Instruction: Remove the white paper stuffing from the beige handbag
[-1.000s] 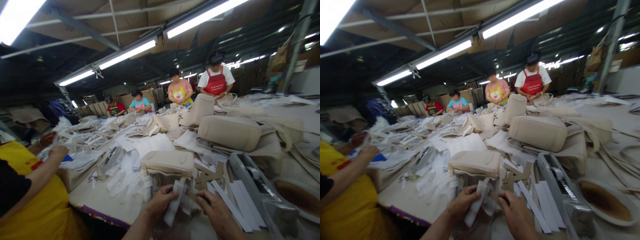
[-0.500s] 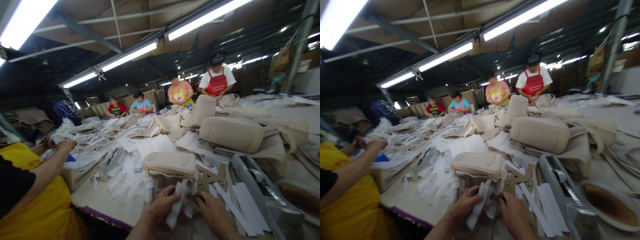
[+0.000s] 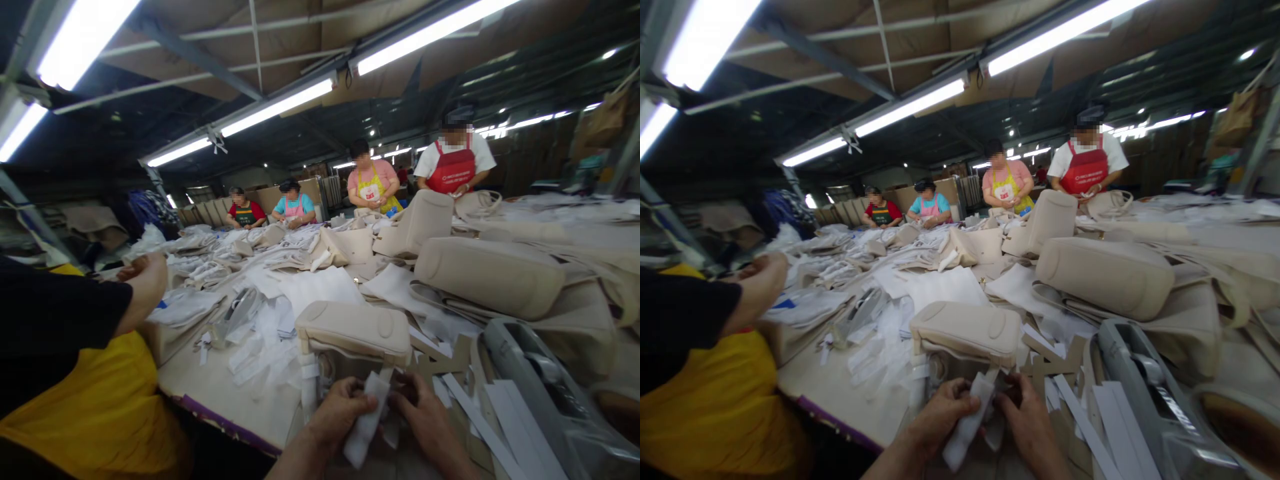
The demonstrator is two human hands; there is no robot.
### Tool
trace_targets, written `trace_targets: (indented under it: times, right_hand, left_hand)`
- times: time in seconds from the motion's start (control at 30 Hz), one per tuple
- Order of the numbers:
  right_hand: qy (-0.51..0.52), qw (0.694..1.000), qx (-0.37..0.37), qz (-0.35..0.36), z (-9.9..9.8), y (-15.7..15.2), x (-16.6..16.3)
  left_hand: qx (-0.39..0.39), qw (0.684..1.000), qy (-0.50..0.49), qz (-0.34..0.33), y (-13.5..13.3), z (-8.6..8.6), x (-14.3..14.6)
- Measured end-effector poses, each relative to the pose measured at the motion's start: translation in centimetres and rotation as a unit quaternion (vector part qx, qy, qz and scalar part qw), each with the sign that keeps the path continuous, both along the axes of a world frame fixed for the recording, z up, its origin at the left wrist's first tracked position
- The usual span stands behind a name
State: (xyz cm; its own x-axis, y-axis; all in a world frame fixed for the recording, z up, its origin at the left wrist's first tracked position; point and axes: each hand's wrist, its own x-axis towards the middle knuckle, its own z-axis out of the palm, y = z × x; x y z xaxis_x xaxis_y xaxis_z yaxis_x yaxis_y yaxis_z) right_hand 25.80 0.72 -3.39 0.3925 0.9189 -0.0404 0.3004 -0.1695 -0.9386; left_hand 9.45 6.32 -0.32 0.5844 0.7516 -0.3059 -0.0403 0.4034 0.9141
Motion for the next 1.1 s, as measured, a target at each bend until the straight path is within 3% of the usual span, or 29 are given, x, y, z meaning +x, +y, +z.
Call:
trace_targets:
  times: [0.13, 0.37, 0.53, 0.87, 0.97, 1.1]
  right_hand:
    - [-0.043, 0.997, -0.021, 0.056, -0.2, -0.8, 1.3]
    - [-0.01, 0.997, 0.02, 0.069, 1.1, 0.2, -0.7]
    - [-0.048, 0.997, -0.019, 0.065, 0.4, 0.0, 0.3]
    - [-0.052, 0.993, 0.008, 0.102, 1.0, -1.1, 0.5]
    - [-0.148, 0.966, 0.054, 0.203, 0.0, -2.7, 2.3]
    - [-0.369, 0.874, 0.166, 0.27, -0.6, -3.6, 4.3]
  left_hand:
    - [-0.011, 1.0, -0.013, 0.006, 0.1, -0.1, 0.0]
    - [-0.011, 1.0, -0.016, -0.004, 0.3, 0.1, 0.0]
    - [0.003, 0.999, -0.024, -0.031, 0.2, 0.4, -0.1]
    - [0.004, 0.999, -0.025, -0.035, 0.2, 0.4, -0.5]
    - [-0.001, 0.999, -0.018, -0.038, 0.2, 0.5, -0.8]
    - [0.005, 0.999, -0.015, -0.037, 0.4, 0.6, -0.9]
